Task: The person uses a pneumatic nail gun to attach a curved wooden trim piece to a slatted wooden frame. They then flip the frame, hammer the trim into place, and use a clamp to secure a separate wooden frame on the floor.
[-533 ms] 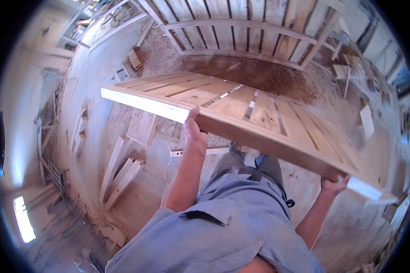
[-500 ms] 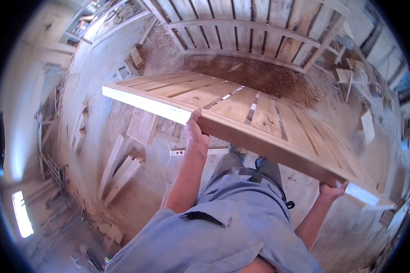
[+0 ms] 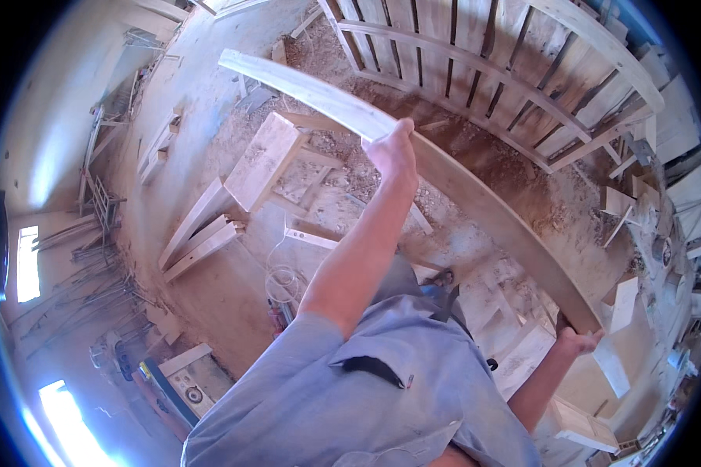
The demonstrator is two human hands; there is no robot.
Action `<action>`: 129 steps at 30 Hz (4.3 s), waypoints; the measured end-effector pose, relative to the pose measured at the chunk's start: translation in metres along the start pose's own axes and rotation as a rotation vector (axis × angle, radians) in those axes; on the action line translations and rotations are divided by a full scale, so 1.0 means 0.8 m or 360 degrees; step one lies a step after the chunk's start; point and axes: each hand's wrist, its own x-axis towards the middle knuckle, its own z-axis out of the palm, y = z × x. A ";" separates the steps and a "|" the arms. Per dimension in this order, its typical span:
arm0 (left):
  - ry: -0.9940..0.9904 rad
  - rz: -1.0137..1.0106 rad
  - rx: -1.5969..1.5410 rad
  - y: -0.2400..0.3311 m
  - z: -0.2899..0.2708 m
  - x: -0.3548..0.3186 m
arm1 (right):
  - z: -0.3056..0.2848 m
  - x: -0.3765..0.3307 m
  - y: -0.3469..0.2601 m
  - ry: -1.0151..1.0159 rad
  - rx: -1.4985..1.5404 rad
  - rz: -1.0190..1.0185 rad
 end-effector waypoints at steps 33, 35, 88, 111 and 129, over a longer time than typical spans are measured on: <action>-0.1111 -0.0689 -0.0056 -0.020 0.201 0.125 | 0.107 0.258 0.285 0.0041 -0.0574 0.0734; -0.1116 -0.0694 -0.0046 -0.016 0.213 0.131 | 0.107 0.258 0.306 0.0002 -0.0642 0.0811; -0.0760 -0.0492 0.0264 -0.069 0.419 0.174 | 0.372 0.373 -0.171 -0.0009 -0.1511 -0.1977; -0.1291 0.1930 0.1915 0.071 0.239 0.313 | 0.314 0.136 0.025 -0.0303 -0.2871 -0.1773; -0.1471 0.1808 0.2328 0.099 0.071 0.263 | 0.182 -0.004 0.085 -0.0269 -0.2818 -0.1785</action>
